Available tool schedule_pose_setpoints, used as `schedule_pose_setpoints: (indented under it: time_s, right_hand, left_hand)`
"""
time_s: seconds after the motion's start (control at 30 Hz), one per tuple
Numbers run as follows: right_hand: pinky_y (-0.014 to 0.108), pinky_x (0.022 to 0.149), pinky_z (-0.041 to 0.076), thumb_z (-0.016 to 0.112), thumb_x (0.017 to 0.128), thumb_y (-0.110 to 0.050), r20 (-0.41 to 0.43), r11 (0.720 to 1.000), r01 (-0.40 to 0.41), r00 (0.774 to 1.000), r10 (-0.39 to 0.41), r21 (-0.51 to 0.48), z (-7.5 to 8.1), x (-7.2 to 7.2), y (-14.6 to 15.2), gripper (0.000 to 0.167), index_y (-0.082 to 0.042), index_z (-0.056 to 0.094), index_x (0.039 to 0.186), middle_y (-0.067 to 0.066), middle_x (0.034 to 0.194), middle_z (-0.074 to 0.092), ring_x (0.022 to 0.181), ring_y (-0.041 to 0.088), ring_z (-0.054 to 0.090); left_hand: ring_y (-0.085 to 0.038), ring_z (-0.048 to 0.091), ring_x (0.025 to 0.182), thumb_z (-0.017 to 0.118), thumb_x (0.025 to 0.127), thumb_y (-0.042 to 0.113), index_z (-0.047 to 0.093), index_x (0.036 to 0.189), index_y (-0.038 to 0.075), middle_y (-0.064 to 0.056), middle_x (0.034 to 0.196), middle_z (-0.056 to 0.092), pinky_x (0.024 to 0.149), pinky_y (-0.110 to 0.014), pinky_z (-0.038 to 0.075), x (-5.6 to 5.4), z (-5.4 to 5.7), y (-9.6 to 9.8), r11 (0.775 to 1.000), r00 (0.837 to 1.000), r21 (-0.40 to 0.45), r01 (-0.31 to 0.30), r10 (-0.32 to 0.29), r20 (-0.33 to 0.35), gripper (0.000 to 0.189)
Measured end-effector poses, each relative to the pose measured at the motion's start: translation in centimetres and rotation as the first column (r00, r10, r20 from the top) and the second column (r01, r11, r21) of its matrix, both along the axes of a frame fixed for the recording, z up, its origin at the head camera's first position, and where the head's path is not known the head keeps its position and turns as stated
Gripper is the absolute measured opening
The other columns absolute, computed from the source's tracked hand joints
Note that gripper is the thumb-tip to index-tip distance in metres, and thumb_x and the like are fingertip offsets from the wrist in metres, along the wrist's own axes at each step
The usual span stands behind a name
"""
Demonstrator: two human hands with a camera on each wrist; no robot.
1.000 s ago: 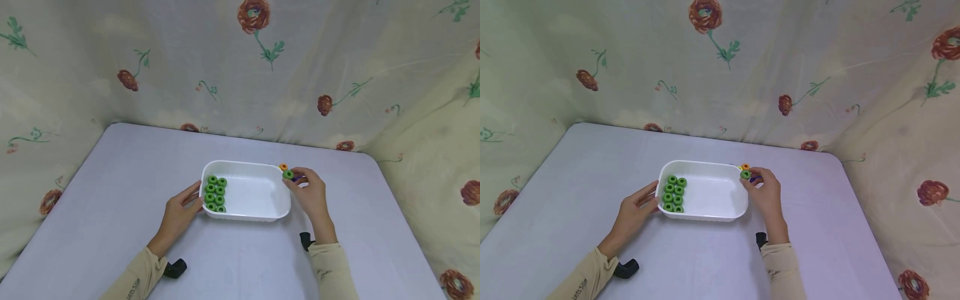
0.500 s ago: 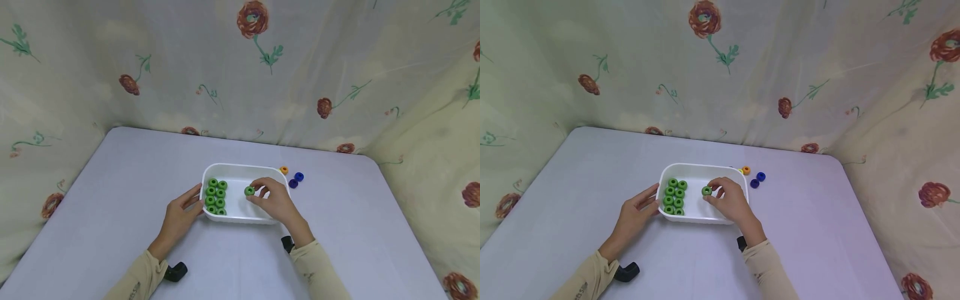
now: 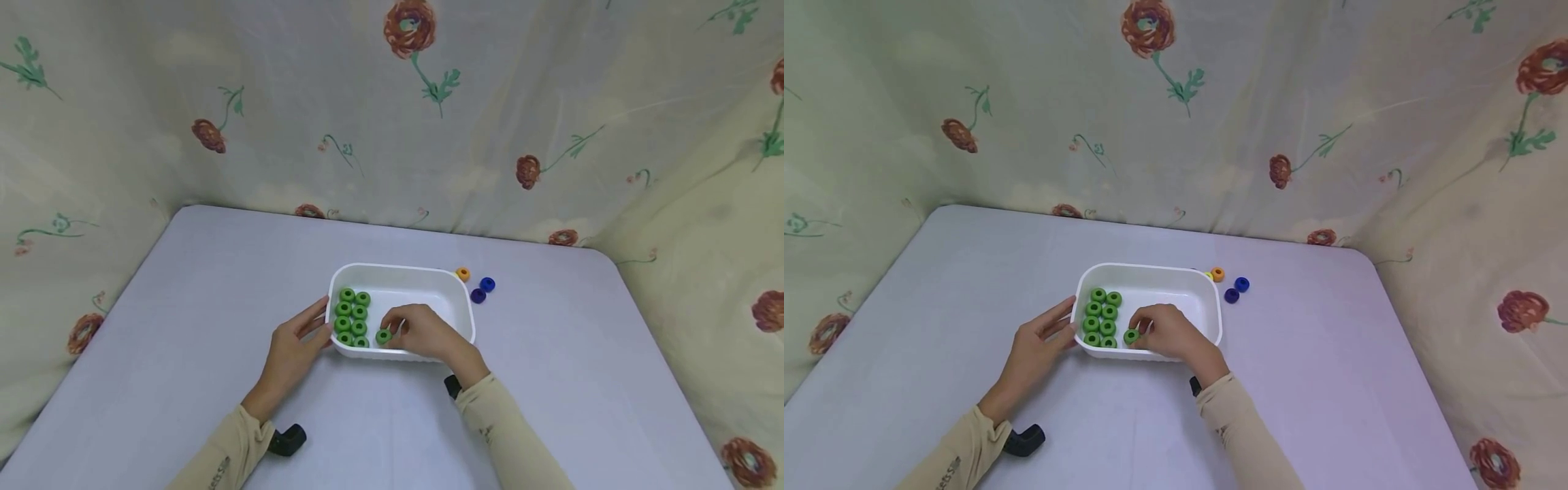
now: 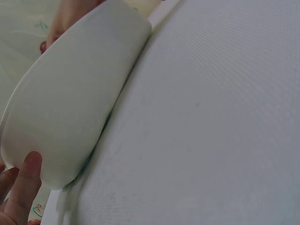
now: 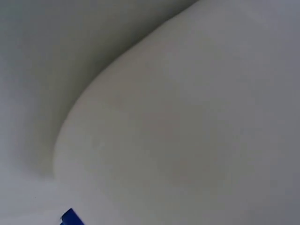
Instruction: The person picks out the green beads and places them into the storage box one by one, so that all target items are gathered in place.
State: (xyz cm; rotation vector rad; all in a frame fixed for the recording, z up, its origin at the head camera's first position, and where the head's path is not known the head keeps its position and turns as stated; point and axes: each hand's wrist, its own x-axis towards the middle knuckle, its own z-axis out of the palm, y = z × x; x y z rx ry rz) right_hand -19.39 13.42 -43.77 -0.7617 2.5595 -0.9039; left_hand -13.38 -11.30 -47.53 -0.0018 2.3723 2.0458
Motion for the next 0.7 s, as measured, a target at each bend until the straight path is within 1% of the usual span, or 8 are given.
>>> schedule_pose_setpoints:
  time_s: [0.13, 0.27, 0.4, 0.53, 0.7]
  right_hand:
    - [0.018, 0.067, 0.052, 0.079, 0.082, -0.007, 0.066, 0.999, -0.027, 0.997, 0.026, 0.018, -0.1, -0.4, -0.3, 0.02, -0.01, 0.074, 0.102, 0.005, 0.09, 0.072, 0.075, 0.009, 0.058]
    - [0.019, 0.069, 0.052, 0.079, 0.082, -0.004, 0.1, 0.999, -0.036, 0.994, 0.033, 0.026, -0.5, -0.6, -0.6, 0.02, -0.011, 0.073, 0.1, 0.004, 0.089, 0.07, 0.076, 0.009, 0.058]
    - [0.02, 0.069, 0.052, 0.078, 0.081, -0.002, 0.108, 0.999, -0.038, 0.994, 0.034, 0.03, -0.7, -0.8, -1.1, 0.021, -0.011, 0.072, 0.099, 0.003, 0.089, 0.069, 0.076, 0.01, 0.057]
    - [0.022, 0.07, 0.052, 0.078, 0.081, -0.002, 0.106, 0.998, -0.04, 0.994, 0.034, 0.051, -0.6, -0.8, -1.4, 0.021, -0.012, 0.072, 0.099, 0.003, 0.089, 0.069, 0.077, 0.011, 0.058]
    - [0.022, 0.072, 0.053, 0.079, 0.081, -0.003, 0.099, 0.997, -0.038, 0.995, 0.031, 0.068, -0.2, -0.7, -1.1, 0.026, -0.013, 0.072, 0.105, 0.002, 0.092, 0.069, 0.078, 0.01, 0.059]
  left_hand:
    - [-0.029, 0.061, 0.131, 0.064, 0.097, 0.01, 0.05, 0.148, 0.016, -0.01, 0.152, 0.052, 0.085, -0.021, 0.064, 0.0, 0.0, 0.0, 1.0, 1.0, -0.007, 0.003, -0.003, -0.01, 0.053]
    - [-0.029, 0.061, 0.13, 0.064, 0.097, 0.011, 0.051, 0.147, 0.017, -0.009, 0.152, 0.052, 0.086, -0.021, 0.065, 0.0, 0.0, 0.1, 1.0, 1.0, -0.006, -0.001, 0.001, -0.008, 0.052]
    - [-0.029, 0.061, 0.13, 0.064, 0.098, 0.012, 0.052, 0.147, 0.017, -0.009, 0.151, 0.053, 0.085, -0.021, 0.065, 0.1, 0.0, 0.1, 1.0, 1.0, -0.003, -0.002, 0.002, -0.005, 0.051]
    - [-0.029, 0.061, 0.13, 0.064, 0.098, 0.012, 0.052, 0.147, 0.017, -0.009, 0.152, 0.052, 0.086, -0.022, 0.065, 0.0, 0.1, 0.2, 1.0, 1.0, -0.001, 0.006, -0.006, -0.007, 0.051]
    - [-0.03, 0.06, 0.131, 0.064, 0.097, 0.01, 0.051, 0.148, 0.017, -0.01, 0.152, 0.052, 0.085, -0.021, 0.065, -0.2, 0.0, 0.4, 1.0, 1.0, -0.008, 0.005, -0.005, -0.009, 0.052]
